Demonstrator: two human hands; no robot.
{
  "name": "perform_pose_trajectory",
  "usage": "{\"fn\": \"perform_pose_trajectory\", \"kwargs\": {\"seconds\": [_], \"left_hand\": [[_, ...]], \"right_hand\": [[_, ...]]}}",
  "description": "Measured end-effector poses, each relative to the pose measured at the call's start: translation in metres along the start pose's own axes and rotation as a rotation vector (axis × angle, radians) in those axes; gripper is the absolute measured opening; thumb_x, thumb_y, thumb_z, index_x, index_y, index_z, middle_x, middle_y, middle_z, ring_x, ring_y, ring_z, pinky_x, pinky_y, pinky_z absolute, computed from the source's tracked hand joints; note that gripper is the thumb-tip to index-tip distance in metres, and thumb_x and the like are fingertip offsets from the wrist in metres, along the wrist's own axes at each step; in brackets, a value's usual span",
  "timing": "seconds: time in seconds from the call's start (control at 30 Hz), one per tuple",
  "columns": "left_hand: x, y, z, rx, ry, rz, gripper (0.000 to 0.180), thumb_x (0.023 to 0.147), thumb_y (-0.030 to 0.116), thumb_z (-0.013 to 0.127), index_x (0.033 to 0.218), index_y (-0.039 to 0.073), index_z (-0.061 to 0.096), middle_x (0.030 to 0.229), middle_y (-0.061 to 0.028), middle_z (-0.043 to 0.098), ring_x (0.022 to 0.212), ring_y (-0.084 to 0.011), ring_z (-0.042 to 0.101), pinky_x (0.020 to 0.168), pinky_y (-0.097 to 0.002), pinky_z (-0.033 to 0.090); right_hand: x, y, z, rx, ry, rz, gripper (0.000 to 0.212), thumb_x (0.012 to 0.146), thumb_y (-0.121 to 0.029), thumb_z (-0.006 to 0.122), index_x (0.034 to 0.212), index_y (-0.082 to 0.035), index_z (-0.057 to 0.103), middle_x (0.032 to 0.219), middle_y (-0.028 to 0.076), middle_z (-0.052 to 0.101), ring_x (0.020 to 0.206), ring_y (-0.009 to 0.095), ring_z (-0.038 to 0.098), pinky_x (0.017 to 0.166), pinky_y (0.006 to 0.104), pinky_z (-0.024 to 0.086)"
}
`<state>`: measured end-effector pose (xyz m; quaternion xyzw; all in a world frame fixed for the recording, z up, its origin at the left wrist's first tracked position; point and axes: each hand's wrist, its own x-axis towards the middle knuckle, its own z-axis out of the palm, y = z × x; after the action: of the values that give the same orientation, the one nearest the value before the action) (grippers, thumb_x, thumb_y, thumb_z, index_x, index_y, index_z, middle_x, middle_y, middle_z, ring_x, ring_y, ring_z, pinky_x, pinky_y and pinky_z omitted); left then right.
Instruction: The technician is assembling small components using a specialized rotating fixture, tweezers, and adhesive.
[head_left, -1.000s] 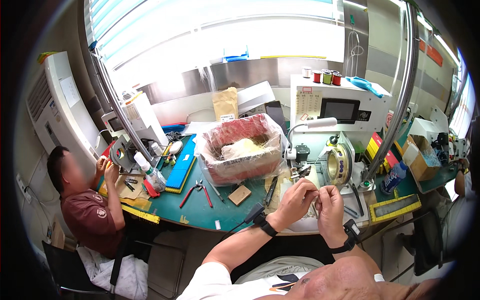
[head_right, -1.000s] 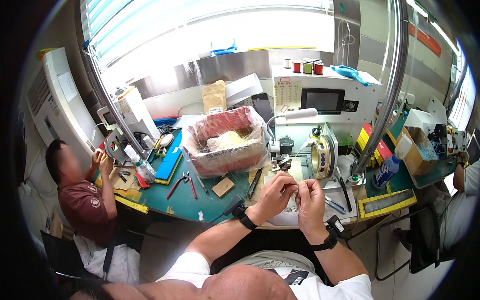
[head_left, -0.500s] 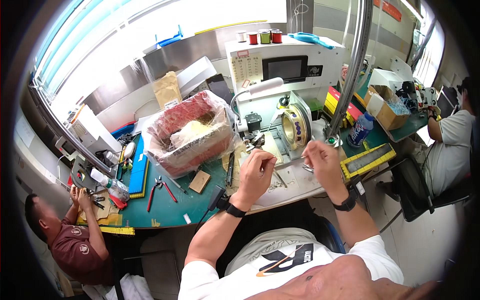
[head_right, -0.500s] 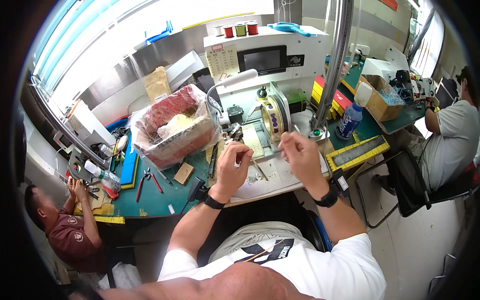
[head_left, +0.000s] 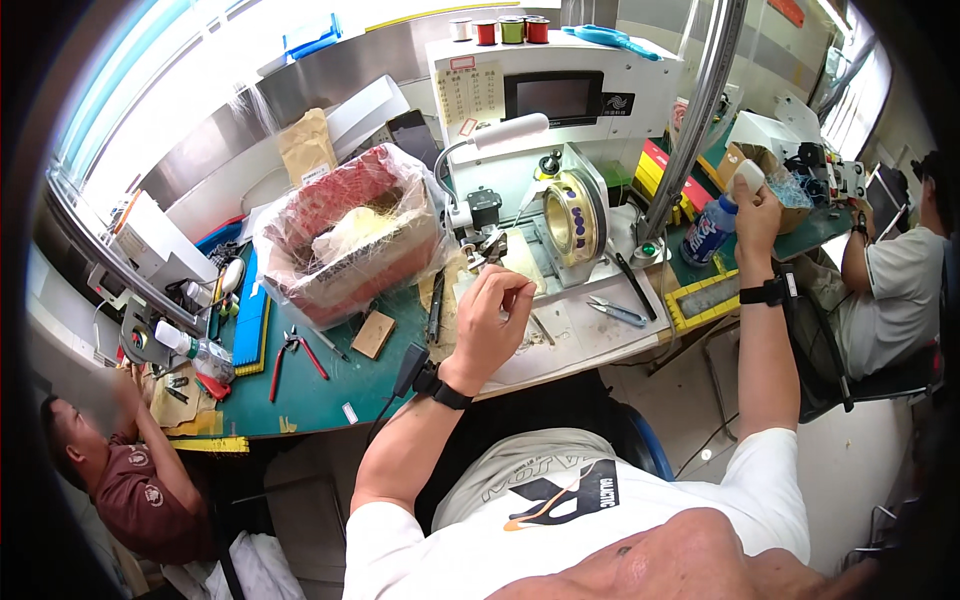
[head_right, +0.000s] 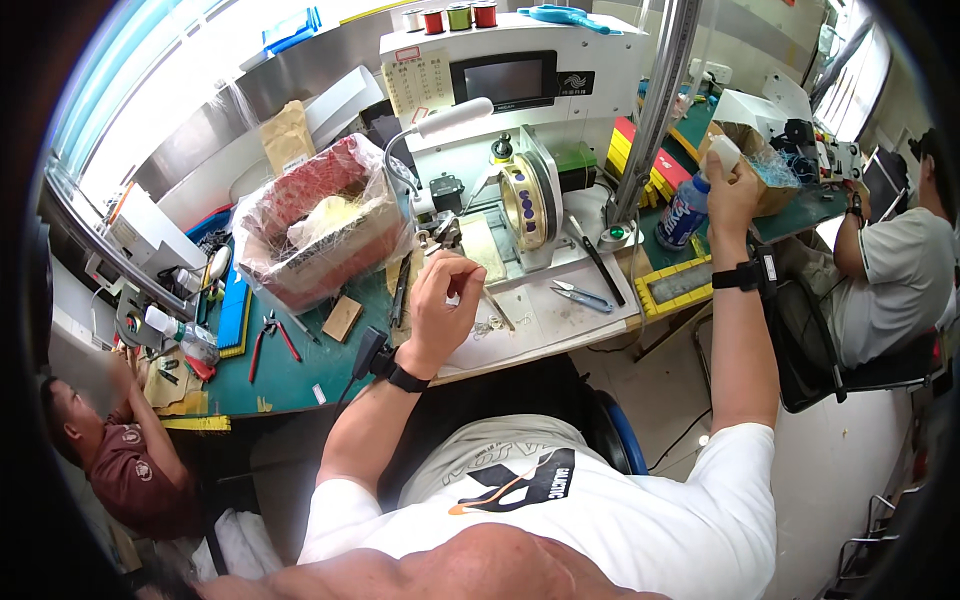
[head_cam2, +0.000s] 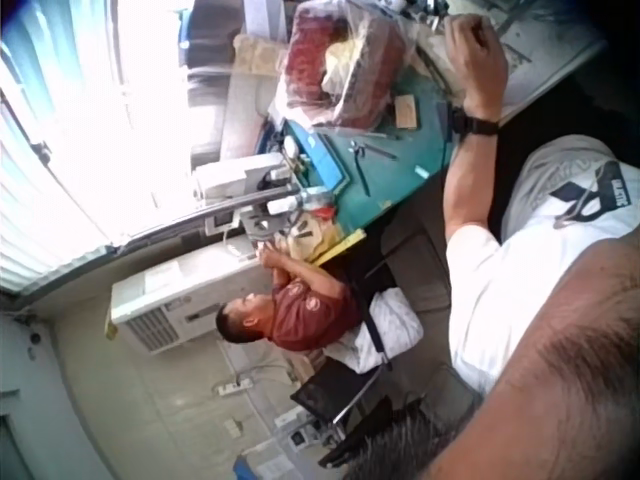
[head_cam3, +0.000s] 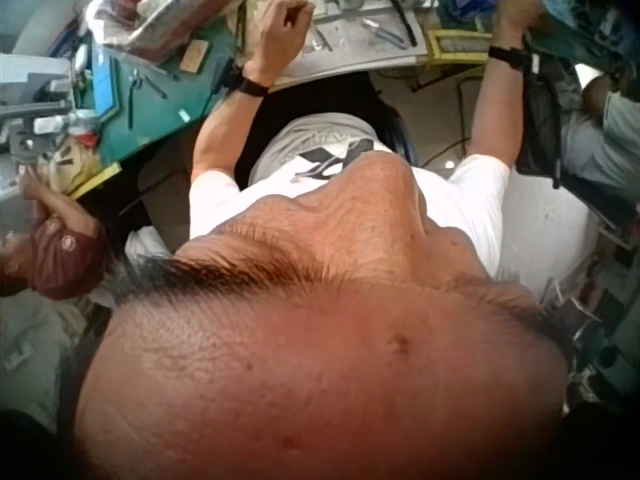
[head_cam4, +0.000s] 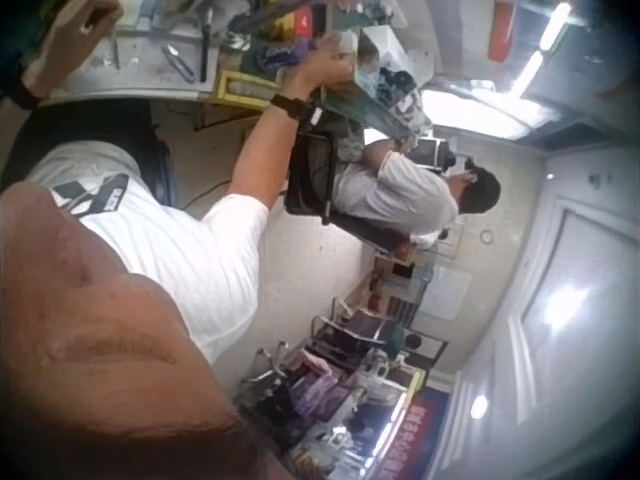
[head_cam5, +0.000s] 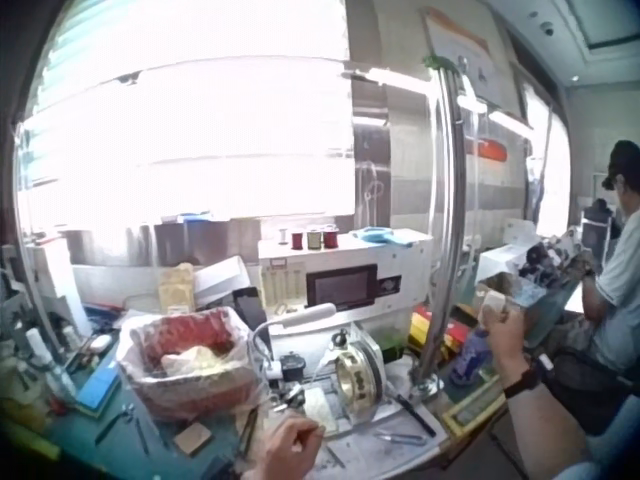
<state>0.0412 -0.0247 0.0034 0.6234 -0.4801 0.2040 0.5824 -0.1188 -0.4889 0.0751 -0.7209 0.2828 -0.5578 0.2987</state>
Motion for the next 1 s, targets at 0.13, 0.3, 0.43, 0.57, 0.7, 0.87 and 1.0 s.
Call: {"fn": "perform_pose_trajectory", "kwargs": {"seconds": [0.13,0.3,0.43,0.57,0.7,0.87,1.0], "left_hand": [[-0.002,-0.004,-0.002,0.017,-0.004,0.015,0.016,0.098,-0.002,0.082,0.104,0.003,0.069,0.090,-0.0060,0.066,0.069,-0.0144,0.060,0.059,-0.0293,0.047],[-0.003,-0.004,-0.003,0.022,0.002,0.011,0.015,0.097,-0.003,0.083,0.102,0.003,0.070,0.088,-0.0059,0.067,0.068,-0.0135,0.060,0.058,-0.0283,0.047],[-0.002,-0.003,-0.003,0.038,-0.018,0.010,0.015,0.097,-0.003,0.083,0.103,0.002,0.070,0.089,-0.0061,0.068,0.067,-0.0129,0.060,0.059,-0.0275,0.048],[-0.003,-0.003,-0.001,0.049,-0.026,0.015,0.016,0.097,-0.003,0.084,0.103,0.002,0.071,0.089,-0.0064,0.068,0.067,-0.0131,0.060,0.059,-0.0279,0.048],[-0.002,-0.004,0.000,0.060,-0.033,0.018,0.016,0.097,-0.003,0.085,0.104,0.002,0.071,0.090,-0.0067,0.069,0.067,-0.0132,0.061,0.059,-0.0279,0.049],[-0.002,-0.004,0.000,0.050,-0.035,0.016,0.016,0.097,-0.003,0.085,0.104,0.002,0.072,0.090,-0.0068,0.070,0.068,-0.0127,0.061,0.059,-0.0275,0.049],[-0.002,-0.005,-0.001,0.051,-0.045,0.009,0.016,0.096,-0.003,0.085,0.104,0.002,0.072,0.091,-0.0065,0.070,0.068,-0.0120,0.061,0.059,-0.0274,0.049]], "right_hand": [[-0.041,-0.060,0.010,0.308,0.361,-0.195,0.049,0.114,-0.040,0.073,0.132,0.004,0.066,0.112,0.012,0.076,0.094,0.015,0.070,0.079,0.0310,0.056],[-0.149,-0.116,0.016,0.948,0.160,0.164,0.040,0.116,-0.037,0.069,0.133,-0.001,0.064,0.116,0.011,0.075,0.088,0.015,0.069,0.070,0.0308,0.053],[-0.226,-0.136,0.030,1.010,-0.148,0.134,0.035,0.113,-0.026,0.074,0.133,0.001,0.064,0.122,0.013,0.075,0.094,0.020,0.074,0.074,0.0350,0.060],[-0.255,-0.165,0.038,0.793,-0.289,0.087,0.039,0.101,-0.007,0.086,0.132,0.002,0.063,0.129,0.016,0.075,0.111,0.022,0.076,0.097,0.0351,0.064],[-0.259,-0.160,0.049,0.731,-0.313,-0.074,0.038,0.098,-0.002,0.087,0.128,0.000,0.064,0.127,0.018,0.075,0.117,0.022,0.074,0.103,0.0345,0.060],[-0.260,-0.162,0.055,0.716,-0.332,-0.038,0.037,0.098,-0.001,0.086,0.128,0.001,0.064,0.127,0.017,0.074,0.117,0.022,0.074,0.103,0.0349,0.060],[-0.261,-0.159,0.056,0.718,-0.344,0.031,0.036,0.099,-0.001,0.085,0.128,0.001,0.064,0.127,0.017,0.074,0.117,0.022,0.073,0.104,0.0354,0.060]]}}
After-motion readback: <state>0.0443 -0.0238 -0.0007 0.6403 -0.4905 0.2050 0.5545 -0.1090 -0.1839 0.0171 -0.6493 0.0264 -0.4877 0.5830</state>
